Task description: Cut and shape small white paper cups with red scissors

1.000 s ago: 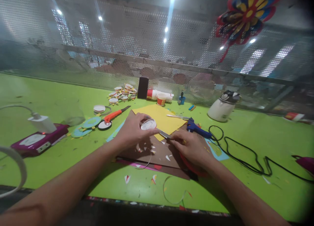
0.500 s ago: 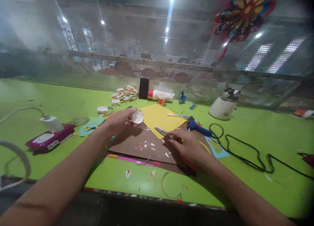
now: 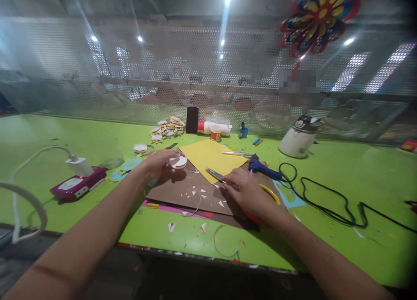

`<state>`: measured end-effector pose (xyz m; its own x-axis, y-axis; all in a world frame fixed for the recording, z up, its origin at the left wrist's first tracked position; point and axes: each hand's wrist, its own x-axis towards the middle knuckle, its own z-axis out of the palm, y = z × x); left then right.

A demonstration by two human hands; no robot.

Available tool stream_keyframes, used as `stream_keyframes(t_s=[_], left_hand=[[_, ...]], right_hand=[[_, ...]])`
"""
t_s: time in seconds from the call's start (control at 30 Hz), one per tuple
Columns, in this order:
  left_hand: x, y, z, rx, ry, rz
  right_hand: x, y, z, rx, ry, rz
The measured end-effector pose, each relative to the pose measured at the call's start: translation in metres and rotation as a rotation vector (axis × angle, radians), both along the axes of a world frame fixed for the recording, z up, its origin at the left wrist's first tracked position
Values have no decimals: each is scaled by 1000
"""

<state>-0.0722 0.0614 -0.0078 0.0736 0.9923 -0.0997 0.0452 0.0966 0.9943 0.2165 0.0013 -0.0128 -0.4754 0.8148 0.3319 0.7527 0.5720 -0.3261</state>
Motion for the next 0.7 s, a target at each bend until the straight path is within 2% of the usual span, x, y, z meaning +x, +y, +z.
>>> stream_keyframes(t_s=[0.17, 0.37, 0.5, 0.7], left_hand=[[-13, 3, 6, 125, 143, 196], [-46, 5, 32, 247, 252, 440], [-61, -5, 38, 237, 339, 449], [-81, -7, 29, 219, 472, 488]], right_hand=[[1, 0, 5, 2, 5, -38], [0, 1, 3, -25, 12, -14], [2, 0, 5, -36, 29, -16], [3, 5, 1, -42, 38, -30]])
